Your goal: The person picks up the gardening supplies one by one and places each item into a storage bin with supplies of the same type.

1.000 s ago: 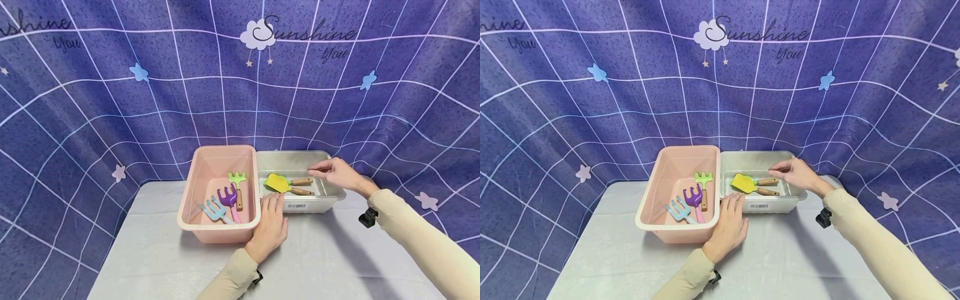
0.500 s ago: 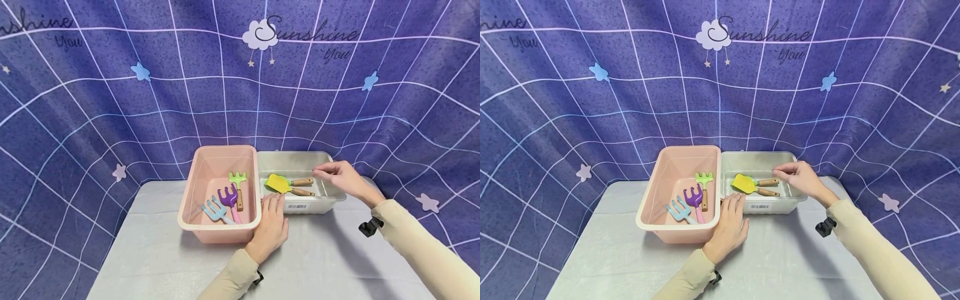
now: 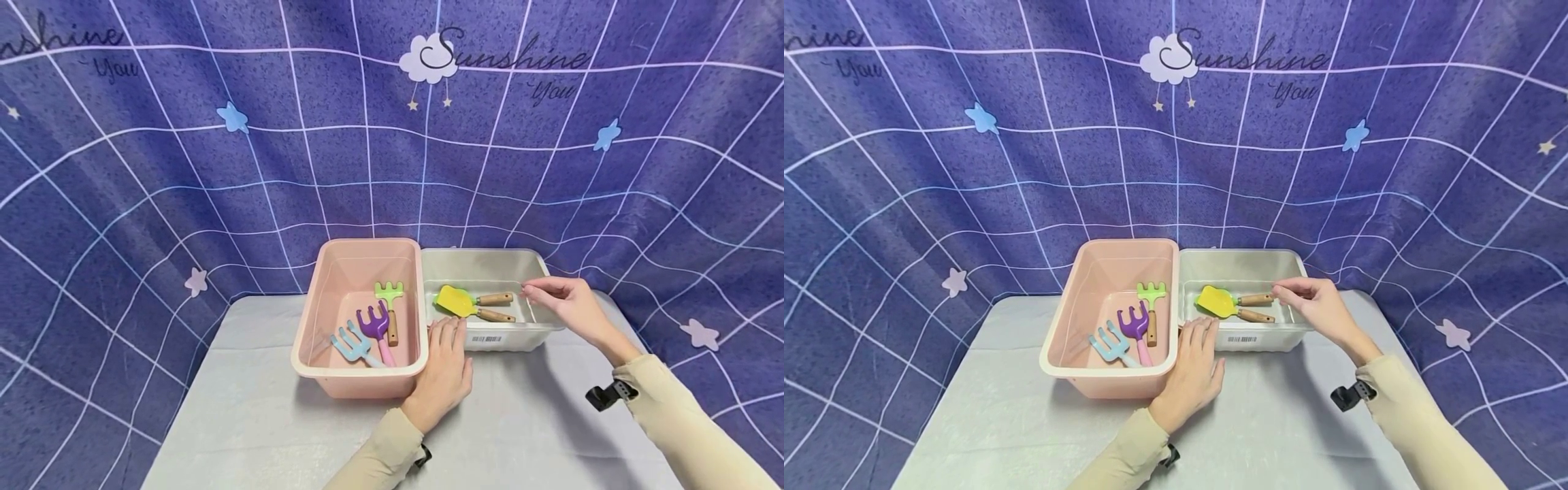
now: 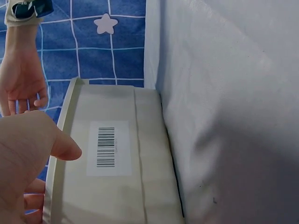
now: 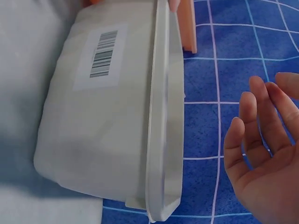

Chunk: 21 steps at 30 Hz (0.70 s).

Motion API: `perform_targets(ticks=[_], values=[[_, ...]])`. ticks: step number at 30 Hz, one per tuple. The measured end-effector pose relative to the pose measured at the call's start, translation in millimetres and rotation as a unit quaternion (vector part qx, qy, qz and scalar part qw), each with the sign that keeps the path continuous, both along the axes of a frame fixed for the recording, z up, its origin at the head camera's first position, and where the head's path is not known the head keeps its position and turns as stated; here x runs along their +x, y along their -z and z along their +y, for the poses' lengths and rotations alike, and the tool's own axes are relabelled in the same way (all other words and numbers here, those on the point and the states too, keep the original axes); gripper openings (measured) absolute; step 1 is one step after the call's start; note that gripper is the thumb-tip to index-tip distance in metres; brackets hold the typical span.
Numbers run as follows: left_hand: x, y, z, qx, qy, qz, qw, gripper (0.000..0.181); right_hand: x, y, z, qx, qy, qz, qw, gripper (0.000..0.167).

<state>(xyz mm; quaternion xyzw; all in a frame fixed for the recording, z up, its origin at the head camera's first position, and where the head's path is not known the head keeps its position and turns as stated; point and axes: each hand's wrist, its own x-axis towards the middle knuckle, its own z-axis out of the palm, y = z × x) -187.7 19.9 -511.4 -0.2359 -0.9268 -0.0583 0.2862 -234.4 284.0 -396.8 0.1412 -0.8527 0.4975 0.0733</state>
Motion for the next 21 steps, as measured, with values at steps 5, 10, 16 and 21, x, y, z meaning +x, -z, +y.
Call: perform_targets(ticks=[5, 10, 16, 21], values=[[-0.4, 0.2, 0.4, -0.001, 0.001, 0.000, 1.0000, 0.079, 9.7, 2.7, 1.2, -0.021, 0.002, 0.005, 0.9998, 0.030], [-0.7, 1.3, 0.6, 0.006, 0.003, 0.003, 1.0000, 0.079, 20.7, 6.8, -1.7, -0.018, 0.020, 0.014, 0.9996, 0.029], [-1.0, 4.4, 1.3, 0.012, 0.009, 0.010, 0.9998, 0.080, 34.5, 15.5, -3.4, -0.035, 0.031, 0.027, 0.9985, 0.022], [-1.1, 5.1, 1.3, 0.009, 0.005, 0.009, 0.9999, 0.080, 43.9, 23.5, -1.6, -0.057, 0.044, 0.037, 0.9968, 0.024]])
